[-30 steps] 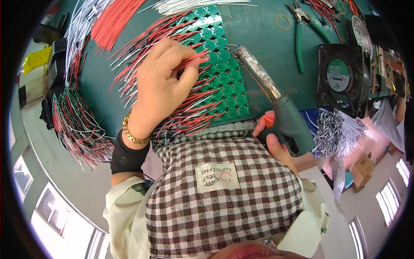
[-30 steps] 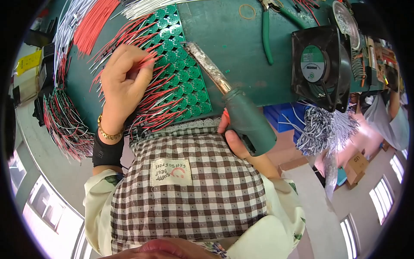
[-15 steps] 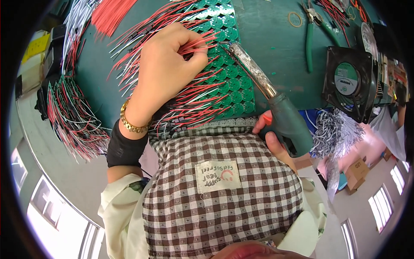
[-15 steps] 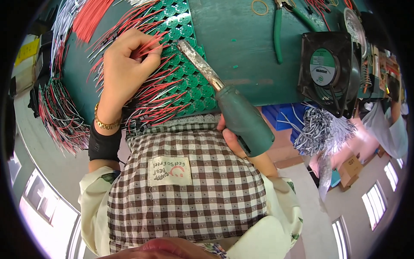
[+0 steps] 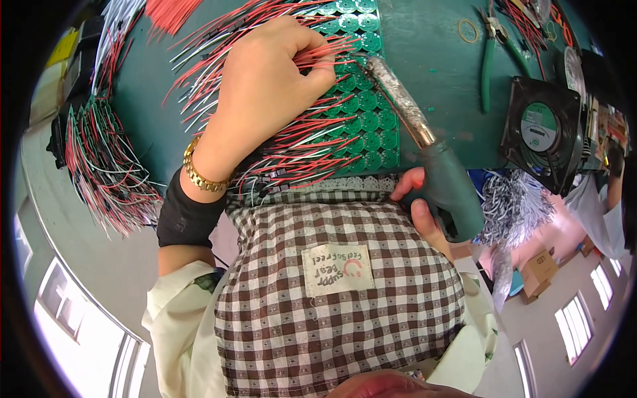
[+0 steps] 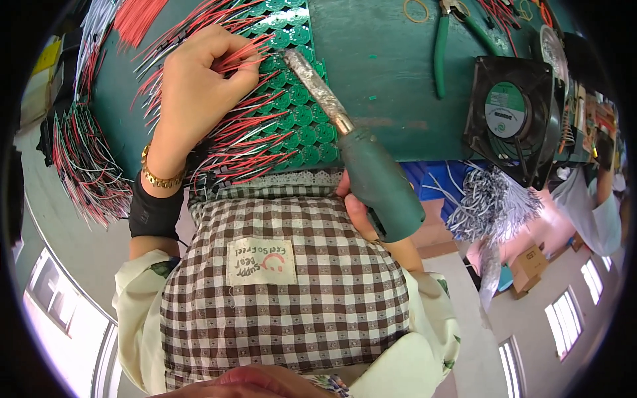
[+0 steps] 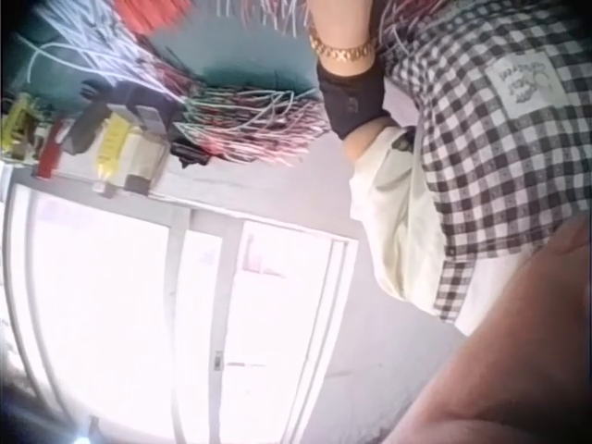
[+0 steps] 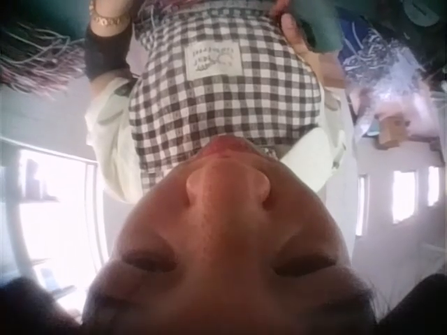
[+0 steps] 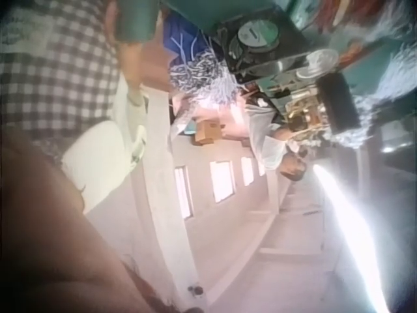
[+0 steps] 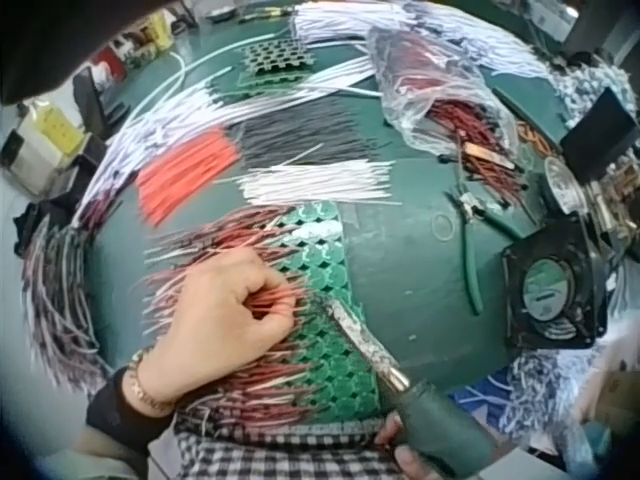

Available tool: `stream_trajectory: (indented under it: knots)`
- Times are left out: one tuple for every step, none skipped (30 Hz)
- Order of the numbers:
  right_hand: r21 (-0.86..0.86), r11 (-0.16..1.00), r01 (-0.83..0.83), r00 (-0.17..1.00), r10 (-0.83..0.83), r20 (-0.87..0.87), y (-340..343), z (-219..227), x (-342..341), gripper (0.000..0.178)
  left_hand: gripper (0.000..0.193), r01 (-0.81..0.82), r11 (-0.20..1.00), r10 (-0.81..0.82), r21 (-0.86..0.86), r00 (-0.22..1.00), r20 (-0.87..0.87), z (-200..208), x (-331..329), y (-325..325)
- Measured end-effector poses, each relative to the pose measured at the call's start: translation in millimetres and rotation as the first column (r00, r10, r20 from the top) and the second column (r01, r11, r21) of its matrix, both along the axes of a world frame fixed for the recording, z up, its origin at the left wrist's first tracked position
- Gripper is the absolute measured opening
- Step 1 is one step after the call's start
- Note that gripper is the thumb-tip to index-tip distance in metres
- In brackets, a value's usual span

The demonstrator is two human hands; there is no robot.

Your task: The person solders wires to LED circuit boards on an assembly line using a soldering iron.

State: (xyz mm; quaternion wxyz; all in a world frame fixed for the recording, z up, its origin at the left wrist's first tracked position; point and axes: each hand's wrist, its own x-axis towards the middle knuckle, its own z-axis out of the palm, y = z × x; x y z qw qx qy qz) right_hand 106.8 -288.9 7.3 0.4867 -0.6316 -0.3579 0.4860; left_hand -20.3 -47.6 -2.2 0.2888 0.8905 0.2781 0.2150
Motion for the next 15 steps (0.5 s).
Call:
stream_trajectory:
  knots:
    - [0.016, 0.999, 0.043, 0.999, -0.044, 0.033, 2, 0, -1, 0.021, 0.011, 0.005, 1.0, -0.005, 0.011, 1.0, 0.003, 0, 0, 0]
    - [0.015, 0.999, 0.04, 0.999, -0.04, 0.03, 0, 0, -2, 0.021, 0.011, 0.009, 1.0, -0.01, 0.023, 1.0, 0.007, -1, 1, 0]
    - [0.037, 0.993, 0.114, 0.993, -0.114, -0.006, -1, 1, -4, 0.025, 0.011, 0.007, 1.0, -0.007, 0.021, 1.0, 0.007, -1, 1, 0]
    - [0.056, 0.98, 0.188, 0.981, -0.186, -0.045, -3, 1, -6, 0.03, 0.011, 0.005, 1.0, -0.005, 0.02, 1.0, 0.017, -1, 1, 0]
    - [0.054, 0.981, 0.186, 0.982, -0.184, -0.044, -6, 1, -5, 0.03, 0.011, 0.003, 1.0, -0.004, 0.018, 1.0, 0.026, -1, 1, 0]
    - [0.073, 0.976, 0.204, 0.978, -0.2, -0.063, -9, 1, -1, 0.035, 0.011, 0.001, 1.0, -0.001, 0.018, 1.0, 0.027, 0, 4, 1]
    - [0.092, 0.971, 0.222, 0.973, -0.215, -0.081, -11, 0, 2, 0.041, 0.011, 0.0, 1.0, -0.001, 0.02, 1.0, 0.027, 1, 6, 1]
    - [0.092, 0.971, 0.219, 0.974, -0.212, -0.08, -12, -3, 3, 0.041, 0.011, 0.0, 1.0, 0.0, 0.022, 1.0, 0.029, 1, 7, 2]
    - [0.106, 0.962, 0.253, 0.964, -0.241, -0.114, -12, -6, 0, 0.048, 0.011, 0.0, 1.0, -0.001, 0.022, 1.0, 0.029, 1, 8, 2]
    - [0.119, 0.951, 0.286, 0.952, -0.268, -0.147, -13, -10, -3, 0.055, 0.011, -0.001, 1.0, 0.0, 0.028, 1.0, 0.023, 1, 8, 2]
    - [0.119, 0.951, 0.286, 0.952, -0.268, -0.146, -13, -13, -6, 0.055, 0.011, -0.001, 0.999, 0.001, 0.033, 1.0, 0.017, 1, 9, 2]
    - [0.123, 0.941, 0.315, 0.939, -0.291, -0.185, -13, -16, -9, 0.055, 0.011, -0.002, 0.999, 0.001, 0.033, 1.0, 0.018, 1, 9, 3]
    - [0.125, 0.93, 0.345, 0.924, -0.312, -0.223, -14, -18, -10, 0.056, 0.011, 0.008, 0.999, -0.008, 0.038, 1.0, 0.01, 2, 8, 3]
    - [0.126, 0.93, 0.345, 0.924, -0.313, -0.221, -15, -19, -10, 0.056, 0.011, 0.018, 0.999, -0.018, 0.043, 1.0, 0.002, 2, 7, 3]
    - [0.132, 0.933, 0.334, 0.928, -0.3, -0.222, -16, -20, -11, 0.055, 0.011, 0.021, 0.999, -0.021, 0.042, 1.0, 0.004, 3, 7, 4]
